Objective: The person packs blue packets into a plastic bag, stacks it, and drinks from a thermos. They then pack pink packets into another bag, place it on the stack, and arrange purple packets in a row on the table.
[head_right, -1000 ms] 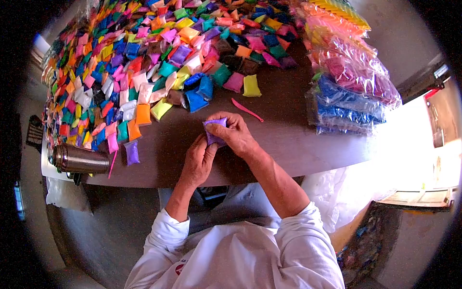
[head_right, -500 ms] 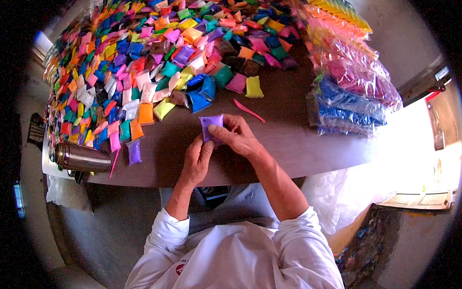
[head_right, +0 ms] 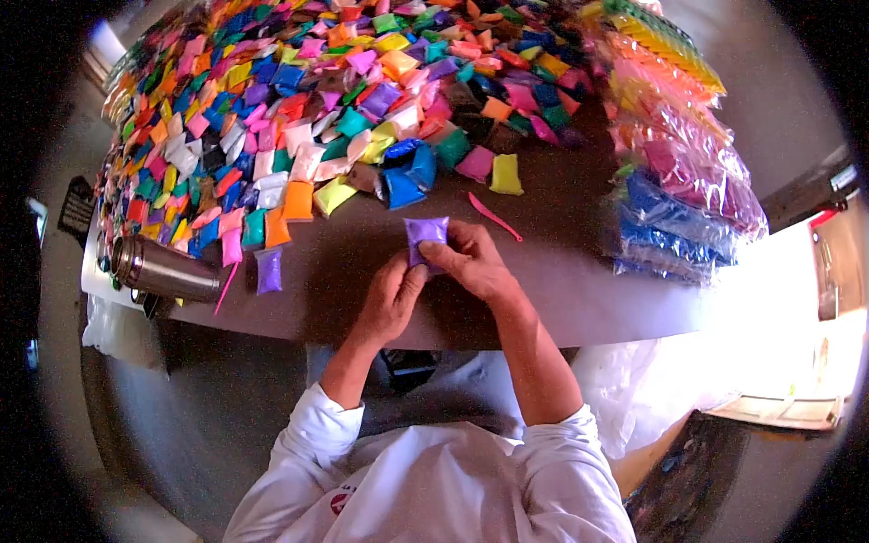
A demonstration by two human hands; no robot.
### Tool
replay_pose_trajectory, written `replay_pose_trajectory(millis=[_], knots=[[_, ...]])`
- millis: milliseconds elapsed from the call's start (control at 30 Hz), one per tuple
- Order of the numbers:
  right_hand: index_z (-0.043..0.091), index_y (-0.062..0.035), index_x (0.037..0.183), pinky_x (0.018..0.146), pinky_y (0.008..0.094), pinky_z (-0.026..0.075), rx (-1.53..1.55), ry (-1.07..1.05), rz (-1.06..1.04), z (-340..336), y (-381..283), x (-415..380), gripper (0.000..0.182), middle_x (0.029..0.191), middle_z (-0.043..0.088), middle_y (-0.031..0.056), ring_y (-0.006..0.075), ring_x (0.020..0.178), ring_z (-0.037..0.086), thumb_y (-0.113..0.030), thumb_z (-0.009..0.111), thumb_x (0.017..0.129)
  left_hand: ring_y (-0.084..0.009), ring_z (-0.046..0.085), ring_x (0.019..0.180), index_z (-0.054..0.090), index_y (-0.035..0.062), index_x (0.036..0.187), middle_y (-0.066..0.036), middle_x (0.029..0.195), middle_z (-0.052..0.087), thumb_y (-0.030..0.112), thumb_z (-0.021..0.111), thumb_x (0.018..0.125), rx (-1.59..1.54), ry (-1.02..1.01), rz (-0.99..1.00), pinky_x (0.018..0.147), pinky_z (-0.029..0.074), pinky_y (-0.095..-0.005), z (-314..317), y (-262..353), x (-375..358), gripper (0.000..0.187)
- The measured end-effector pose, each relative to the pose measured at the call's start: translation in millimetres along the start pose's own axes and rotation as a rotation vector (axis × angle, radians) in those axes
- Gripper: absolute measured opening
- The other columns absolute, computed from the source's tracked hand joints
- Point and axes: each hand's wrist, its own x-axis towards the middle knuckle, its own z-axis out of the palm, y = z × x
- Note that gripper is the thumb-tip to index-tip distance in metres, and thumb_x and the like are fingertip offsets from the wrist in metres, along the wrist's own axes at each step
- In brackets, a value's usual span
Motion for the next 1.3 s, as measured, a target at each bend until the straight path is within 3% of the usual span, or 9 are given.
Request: replay_pose_trajectory(millis=[200, 233, 400, 600, 700, 967, 1067, 1167, 1300], knots=[[0.063, -0.0004, 0.101, 0.069, 0.0226, 0.045, 0.056, 0.114, -0.010, -8, 15, 4, 0.020, 0.088, 0.063, -0.0015, 0.0070, 0.078, 0.055, -0.014, 0.062, 0.088, -0.0384, 0.056, 0.077, 0.050, -0.0003, 0.088, -0.018, 0.083, 0.054, 0.018, 0.049, 0.096, -0.047, 0.001, -0.048, 0.067, 0.045, -0.0417, 0, 0, -1, 0.020], [0.063, -0.0007, 0.101, 0.069, 0.0224, 0.045, 0.217, 0.158, -0.029, -21, 26, 8, 0.019, 0.088, 0.062, -0.0019, 0.0068, 0.077, 0.055, -0.014, 0.061, 0.088, -0.0261, 0.057, 0.072, 0.051, 0.0004, 0.087, -0.013, 0.079, 0.055, 0.023, 0.047, 0.098, -0.005, -0.008, 0.015, 0.065, 0.045, -0.0367, -2, 1, 0, 0.025], [0.062, -0.0015, 0.099, 0.067, 0.0231, 0.045, 0.408, 0.196, 0.046, 4, -12, 18, 0.016, 0.087, 0.061, -0.0028, 0.0075, 0.076, 0.055, -0.013, 0.058, 0.089, -0.0369, 0.059, 0.087, 0.056, -0.0007, 0.099, -0.018, 0.095, 0.058, 0.014, 0.053, 0.093, 0.072, 0.048, 0.129, 0.074, 0.048, -0.0391, 8, -7, -2, 0.016], [0.059, 0.0036, 0.104, 0.074, 0.0332, 0.050, -0.456, -0.193, -0.037, 69, -32, 65, 0.034, 0.094, 0.066, 0.0149, 0.0194, 0.083, 0.062, -0.020, 0.069, 0.081, -0.0386, 0.055, 0.103, 0.055, 0.0028, 0.110, -0.020, 0.106, 0.058, 0.020, 0.053, 0.092, 0.182, -0.058, 0.079, 0.090, 0.044, -0.0441, 2, -4, -7, 0.026], [0.058, 0.0019, 0.110, 0.068, 0.0300, 0.051, -0.810, -0.237, -0.066, 108, -36, 86, 0.036, 0.086, 0.065, 0.0106, 0.0143, 0.079, 0.062, -0.019, 0.069, 0.082, -0.0327, 0.050, 0.115, 0.051, 0.0045, 0.117, -0.018, 0.116, 0.056, 0.022, 0.051, 0.093, 0.223, -0.194, -0.028, 0.098, 0.037, -0.0442, 4, -8, -6, 0.030], [0.058, 0.0034, 0.108, 0.063, 0.0268, 0.050, -0.653, -0.333, 0.136, 144, -24, 105, 0.035, 0.084, 0.065, 0.0120, 0.0149, 0.071, 0.061, -0.018, 0.069, 0.083, -0.0244, 0.048, 0.105, 0.047, 0.0089, 0.111, -0.009, 0.102, 0.050, 0.012, 0.049, 0.093, 0.043, -0.009, 0.212, 0.100, 0.033, -0.0380, 36, -54, -11, 0.018], [0.059, 0.0028, 0.104, 0.063, 0.0260, 0.049, -0.562, -0.276, 0.064, 137, -18, 110, 0.031, 0.084, 0.065, 0.0107, 0.0136, 0.070, 0.059, -0.015, 0.069, 0.082, -0.0235, 0.047, 0.102, 0.047, 0.0085, 0.109, -0.009, 0.099, 0.049, 0.013, 0.050, 0.093, 0.272, -0.065, 0.235, 0.097, 0.034, -0.0373, 42, -63, -11, 0.017], [0.061, 0.0001, 0.101, 0.066, 0.0278, 0.050, -0.727, -0.151, -0.368, 139, -11, 107, 0.026, 0.085, 0.066, 0.0103, 0.0171, 0.071, 0.062, -0.010, 0.070, 0.079, -0.0220, 0.047, 0.097, 0.046, 0.0079, 0.106, -0.009, 0.095, 0.048, 0.014, 0.051, 0.092, 0.631, -0.148, 0.259, 0.094, 0.036, -0.0363, 42, -69, -10, 0.016], [0.064, -0.0050, 0.101, 0.084, 0.0343, 0.050, -0.951, -0.315, -0.532, 138, -7, 94, 0.026, 0.102, 0.066, 0.0118, 0.0280, 0.096, 0.062, -0.008, 0.069, 0.076, -0.0226, 0.046, 0.093, 0.046, 0.0075, 0.101, -0.009, 0.092, 0.046, 0.017, 0.051, 0.091, 0.559, -0.028, 0.364, 0.090, 0.036, -0.0369, 37, -53, -9, 0.015]])
